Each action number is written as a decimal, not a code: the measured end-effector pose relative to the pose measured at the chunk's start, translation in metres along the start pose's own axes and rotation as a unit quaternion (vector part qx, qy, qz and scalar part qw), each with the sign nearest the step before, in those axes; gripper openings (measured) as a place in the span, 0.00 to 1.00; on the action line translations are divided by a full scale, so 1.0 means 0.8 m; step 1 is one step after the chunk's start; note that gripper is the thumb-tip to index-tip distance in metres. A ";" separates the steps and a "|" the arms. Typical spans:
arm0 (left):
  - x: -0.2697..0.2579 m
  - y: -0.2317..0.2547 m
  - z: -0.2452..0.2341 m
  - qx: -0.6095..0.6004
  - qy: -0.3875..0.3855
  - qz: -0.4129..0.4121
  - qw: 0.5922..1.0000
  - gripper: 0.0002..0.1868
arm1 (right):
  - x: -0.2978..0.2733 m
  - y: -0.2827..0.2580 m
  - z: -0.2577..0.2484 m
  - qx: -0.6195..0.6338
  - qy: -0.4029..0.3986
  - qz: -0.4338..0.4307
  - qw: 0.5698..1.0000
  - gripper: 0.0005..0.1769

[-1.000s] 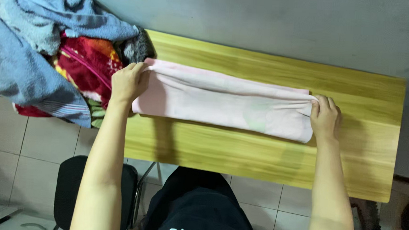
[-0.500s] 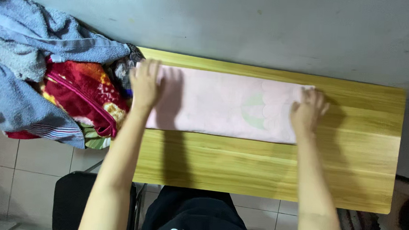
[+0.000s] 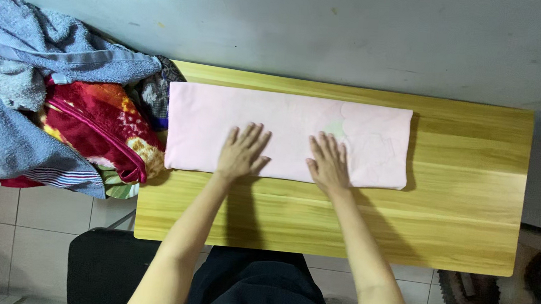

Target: The person folds a pink towel, a grey towel, and a red patterned towel on a wooden table. Each towel is unfolded, smoothed, and folded into a neat rectangle before being placed on a nearby chair.

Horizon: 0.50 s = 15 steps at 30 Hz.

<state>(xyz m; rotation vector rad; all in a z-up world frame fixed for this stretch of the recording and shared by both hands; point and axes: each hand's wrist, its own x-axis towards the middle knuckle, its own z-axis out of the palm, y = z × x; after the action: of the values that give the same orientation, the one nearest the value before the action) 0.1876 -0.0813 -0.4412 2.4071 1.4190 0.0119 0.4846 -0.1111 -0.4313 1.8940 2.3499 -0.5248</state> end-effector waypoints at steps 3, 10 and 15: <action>-0.018 -0.029 -0.012 0.032 -0.001 -0.047 0.998 0.42 | -0.022 0.048 0.003 -0.012 0.024 0.037 0.999 0.37; -0.096 -0.087 -0.059 0.070 -0.033 -0.081 0.994 0.51 | -0.086 0.143 0.009 -0.053 0.000 0.116 0.992 0.41; -0.147 -0.104 -0.056 0.068 0.024 -0.086 0.994 0.46 | -0.134 0.171 0.010 -0.007 0.080 0.073 0.994 0.50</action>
<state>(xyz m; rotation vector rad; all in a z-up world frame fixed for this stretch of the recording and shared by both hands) 0.0505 -0.1322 -0.4046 2.3964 1.6957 -0.0705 0.6396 -0.1891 -0.4389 2.1545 2.2746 -0.3556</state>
